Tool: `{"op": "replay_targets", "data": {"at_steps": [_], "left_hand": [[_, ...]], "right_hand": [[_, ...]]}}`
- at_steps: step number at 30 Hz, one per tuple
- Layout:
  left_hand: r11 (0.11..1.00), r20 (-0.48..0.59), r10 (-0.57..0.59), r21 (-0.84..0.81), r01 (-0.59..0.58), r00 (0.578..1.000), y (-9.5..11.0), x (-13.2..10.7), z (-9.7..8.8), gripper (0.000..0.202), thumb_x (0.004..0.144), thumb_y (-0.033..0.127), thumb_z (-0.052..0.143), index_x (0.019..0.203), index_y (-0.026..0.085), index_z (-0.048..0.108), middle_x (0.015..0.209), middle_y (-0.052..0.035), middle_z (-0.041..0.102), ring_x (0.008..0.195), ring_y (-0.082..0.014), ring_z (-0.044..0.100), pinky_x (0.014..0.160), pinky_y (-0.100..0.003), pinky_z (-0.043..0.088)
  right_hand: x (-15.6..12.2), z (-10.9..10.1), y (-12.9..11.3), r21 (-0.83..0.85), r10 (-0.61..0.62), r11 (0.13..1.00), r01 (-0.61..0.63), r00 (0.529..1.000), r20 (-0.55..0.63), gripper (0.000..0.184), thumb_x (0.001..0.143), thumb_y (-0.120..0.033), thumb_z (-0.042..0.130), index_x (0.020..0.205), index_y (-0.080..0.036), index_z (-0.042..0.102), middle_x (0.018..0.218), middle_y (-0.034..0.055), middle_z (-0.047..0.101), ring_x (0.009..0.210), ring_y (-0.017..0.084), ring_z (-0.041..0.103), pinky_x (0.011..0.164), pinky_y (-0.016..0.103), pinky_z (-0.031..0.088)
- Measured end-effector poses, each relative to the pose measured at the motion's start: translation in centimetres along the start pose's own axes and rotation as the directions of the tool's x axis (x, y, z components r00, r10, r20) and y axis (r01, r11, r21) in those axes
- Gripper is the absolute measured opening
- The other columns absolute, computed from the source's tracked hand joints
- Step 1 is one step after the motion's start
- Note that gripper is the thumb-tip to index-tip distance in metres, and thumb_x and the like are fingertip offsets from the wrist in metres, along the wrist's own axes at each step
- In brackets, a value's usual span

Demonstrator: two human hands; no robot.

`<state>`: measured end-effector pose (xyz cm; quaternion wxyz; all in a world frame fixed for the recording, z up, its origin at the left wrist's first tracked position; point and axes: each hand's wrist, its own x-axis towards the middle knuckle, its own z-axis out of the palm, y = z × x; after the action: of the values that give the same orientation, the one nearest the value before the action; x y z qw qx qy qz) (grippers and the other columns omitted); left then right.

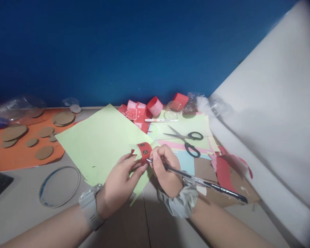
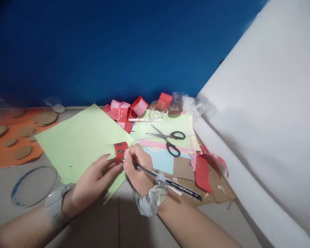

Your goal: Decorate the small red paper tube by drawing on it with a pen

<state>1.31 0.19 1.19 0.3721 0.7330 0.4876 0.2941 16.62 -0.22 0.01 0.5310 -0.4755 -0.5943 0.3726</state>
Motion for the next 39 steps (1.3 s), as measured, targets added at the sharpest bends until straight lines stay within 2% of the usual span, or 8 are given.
{"op": "replay_targets", "data": {"at_steps": [3,5,9,13,21,27,32,39], "left_hand": [[0.999,-0.012,-0.030,-0.010,0.030,0.999,0.3,0.0,-0.1,0.029,0.094,0.034,0.048,0.067,0.024,0.052,0.065,0.0034,0.064,0.069,-0.0175,0.062,0.091,-0.035,0.048],[0.999,-0.015,-0.028,-0.028,0.027,1.000,0.4,-0.1,-0.1,0.030,0.095,0.033,0.045,0.067,0.024,0.054,0.064,0.0039,0.063,0.068,-0.0174,0.062,0.094,-0.036,0.047],[0.997,-0.053,0.013,-0.076,-0.017,0.999,0.1,-0.3,0.0,0.027,0.094,0.031,0.044,0.077,0.026,0.065,0.075,0.0012,0.071,0.076,-0.0201,0.066,0.098,-0.036,0.046],[0.997,-0.127,-0.032,-0.073,0.022,0.991,-0.2,-0.8,0.2,0.025,0.091,0.035,0.048,0.080,0.027,0.069,0.082,-0.0018,0.074,0.089,-0.0244,0.067,0.094,-0.037,0.050],[0.996,-0.067,-0.045,-0.073,0.040,0.997,0.0,-0.6,0.1,0.028,0.092,0.036,0.047,0.082,0.025,0.071,0.088,-0.0014,0.077,0.097,-0.0246,0.068,0.101,-0.038,0.047],[0.999,0.034,-0.038,-0.038,0.039,0.999,0.8,-0.3,-0.4,0.038,0.097,0.033,0.035,0.096,0.024,0.072,0.097,-0.0007,0.078,0.104,-0.0222,0.067,0.109,-0.038,0.041],[0.995,0.025,-0.030,-0.098,0.033,0.999,0.8,-0.4,-0.3,0.039,0.097,0.034,0.035,0.103,0.027,0.073,0.107,0.0004,0.077,0.113,-0.0225,0.064,0.112,-0.039,0.038],[0.979,0.004,-0.077,-0.189,0.076,0.997,0.9,-0.4,-0.3,0.035,0.094,0.035,0.040,0.103,0.028,0.074,0.104,0.0013,0.077,0.116,-0.0241,0.063,0.113,-0.041,0.038]], "right_hand": [[-0.1,0.0,0.1,0.020,0.016,1.000,-0.017,1.000,0.010,0.022,0.096,-0.028,0.045,0.074,-0.023,0.042,0.069,-0.0035,0.049,0.056,0.011,0.043,0.054,0.027,0.036],[-0.1,0.0,0.1,0.028,0.021,0.999,-0.021,1.000,0.016,0.022,0.096,-0.028,0.046,0.075,-0.023,0.042,0.069,-0.0036,0.049,0.055,0.011,0.042,0.054,0.026,0.036],[-0.1,-0.1,0.0,0.026,-0.049,0.998,0.049,0.999,0.015,0.021,0.095,-0.024,0.046,0.074,-0.023,0.043,0.070,-0.0031,0.050,0.056,0.011,0.044,0.054,0.026,0.037],[-0.2,-0.1,-0.4,-0.016,-0.112,0.993,0.113,0.993,0.034,0.019,0.092,-0.017,0.047,0.075,-0.023,0.044,0.071,-0.0033,0.052,0.060,0.011,0.045,0.056,0.025,0.037],[0.1,-0.3,-0.6,-0.073,-0.032,0.997,0.037,0.997,0.069,0.020,0.090,-0.018,0.049,0.073,-0.023,0.041,0.067,-0.0047,0.048,0.056,0.011,0.041,0.054,0.025,0.035],[0.2,-0.3,-0.1,-0.076,0.015,0.997,-0.009,0.997,0.074,0.022,0.094,-0.025,0.046,0.073,-0.023,0.039,0.065,-0.0048,0.042,0.056,0.011,0.037,0.054,0.026,0.032],[0.0,-0.4,0.1,-0.057,0.019,0.998,-0.015,0.997,0.077,0.023,0.095,-0.026,0.045,0.074,-0.023,0.038,0.066,-0.0045,0.042,0.057,0.011,0.037,0.054,0.027,0.031],[0.0,-0.3,0.3,-0.017,0.001,1.000,0.000,0.998,0.069,0.023,0.096,-0.025,0.045,0.074,-0.023,0.040,0.066,-0.0042,0.044,0.057,0.012,0.038,0.054,0.027,0.032]]}}
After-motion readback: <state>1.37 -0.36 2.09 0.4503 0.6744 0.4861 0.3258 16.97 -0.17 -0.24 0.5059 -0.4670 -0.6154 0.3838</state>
